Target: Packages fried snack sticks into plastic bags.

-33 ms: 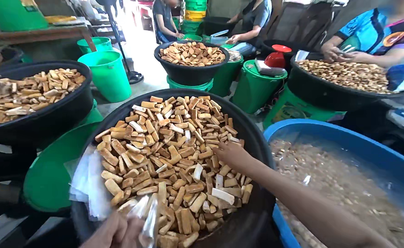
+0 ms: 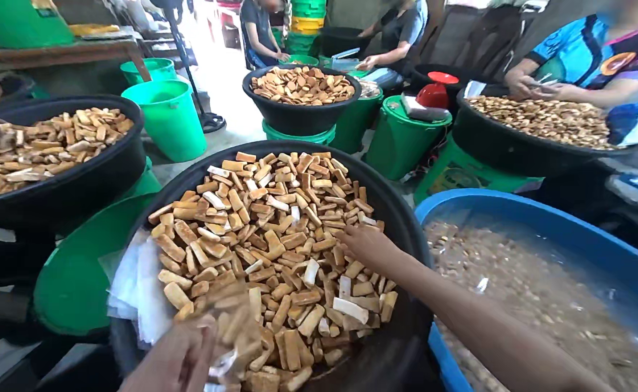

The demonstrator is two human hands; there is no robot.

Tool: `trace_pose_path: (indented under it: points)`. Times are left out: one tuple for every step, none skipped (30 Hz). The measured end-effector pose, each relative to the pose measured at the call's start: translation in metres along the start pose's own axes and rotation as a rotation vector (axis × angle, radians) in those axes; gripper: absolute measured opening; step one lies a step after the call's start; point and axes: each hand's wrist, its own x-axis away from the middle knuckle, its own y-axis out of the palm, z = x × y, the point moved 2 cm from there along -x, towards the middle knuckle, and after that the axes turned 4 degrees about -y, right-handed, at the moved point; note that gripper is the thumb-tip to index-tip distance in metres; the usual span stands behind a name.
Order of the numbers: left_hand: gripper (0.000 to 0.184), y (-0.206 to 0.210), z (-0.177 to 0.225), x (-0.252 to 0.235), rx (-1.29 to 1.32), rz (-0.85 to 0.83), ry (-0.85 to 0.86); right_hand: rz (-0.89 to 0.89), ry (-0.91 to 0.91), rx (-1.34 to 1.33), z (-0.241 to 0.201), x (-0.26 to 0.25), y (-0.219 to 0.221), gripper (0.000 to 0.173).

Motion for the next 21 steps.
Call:
trace_pose_path:
  points:
    - [0.014, 0.005, 0.008, -0.017, -0.169, 0.07, 0.157, 0.081, -0.025, -0.114, -0.007, 0.008, -0.01, 0.049]
    - [0.015, 0.017, 0.013, -0.033, -0.273, 0.079, 0.268, 0.197, -0.072, -0.273, -0.016, 0.019, -0.019, 0.048]
    - [0.023, 0.035, 0.013, -0.049, -0.32, 0.029, 0.323, 0.318, -0.13, -0.42, -0.026, 0.028, -0.026, 0.046]
    - [0.026, 0.055, 0.011, -0.063, -0.317, -0.088, 0.312, 0.407, -0.188, -0.528, -0.037, 0.036, -0.031, 0.044]
    - [0.025, 0.074, 0.011, -0.076, -0.277, -0.261, 0.236, 0.445, -0.244, -0.593, -0.048, 0.042, -0.032, 0.041]
    - [0.027, 0.089, 0.013, -0.089, -0.213, -0.477, 0.102, 0.439, -0.283, -0.62, -0.057, 0.045, -0.031, 0.039]
    - [0.03, 0.105, 0.015, -0.1, -0.141, -0.629, -0.016, 0.411, -0.294, -0.627, -0.063, 0.045, -0.027, 0.038]
    - [0.036, 0.117, 0.018, -0.107, -0.068, -0.706, -0.094, 0.381, -0.272, -0.609, -0.065, 0.043, -0.021, 0.038]
    - [0.041, 0.127, 0.021, -0.112, -0.02, -0.741, -0.133, 0.372, -0.228, -0.575, -0.065, 0.04, -0.016, 0.039]
    - [0.045, 0.136, 0.024, -0.114, 0.005, -0.754, -0.146, 0.399, -0.183, -0.52, -0.063, 0.038, -0.011, 0.038]
    - [0.05, 0.142, 0.027, -0.116, 0.014, -0.751, -0.149, 0.457, -0.16, -0.423, -0.062, 0.036, -0.007, 0.036]
    - [0.055, 0.147, 0.031, -0.117, 0.007, -0.737, -0.147, 0.536, -0.166, -0.297, -0.061, 0.034, -0.002, 0.033]
    - [0.058, 0.151, 0.034, -0.118, 0.0, -0.725, -0.145, 0.596, -0.182, -0.172, -0.06, 0.032, 0.002, 0.029]
    - [0.061, 0.155, 0.037, -0.12, 0.003, -0.717, -0.138, 0.57, -0.181, -0.116, -0.062, 0.032, 0.003, 0.026]
    - [0.062, 0.157, 0.039, -0.122, -0.004, -0.703, -0.125, 0.477, -0.162, -0.131, -0.066, 0.034, -0.001, 0.027]
    - [0.061, 0.157, 0.038, -0.125, -0.01, -0.675, -0.106, 0.376, -0.14, -0.202, -0.069, 0.036, -0.007, 0.031]
    - [0.06, 0.157, 0.037, -0.127, -0.01, -0.65, -0.096, 0.309, -0.119, -0.303, -0.071, 0.037, -0.015, 0.035]
    - [0.061, 0.154, 0.036, -0.129, -0.001, -0.633, -0.093, 0.311, -0.106, -0.394, -0.071, 0.036, -0.021, 0.039]
    - [0.063, 0.152, 0.036, -0.13, 0.01, -0.613, -0.088, 0.357, -0.092, -0.446, -0.069, 0.033, -0.024, 0.041]
    - [0.064, 0.148, 0.039, -0.129, 0.023, -0.594, -0.08, 0.403, -0.078, -0.452, -0.067, 0.027, -0.025, 0.041]
    - [0.064, 0.144, 0.043, -0.127, 0.038, -0.565, -0.05, 0.421, -0.061, -0.431, -0.067, 0.021, -0.026, 0.039]
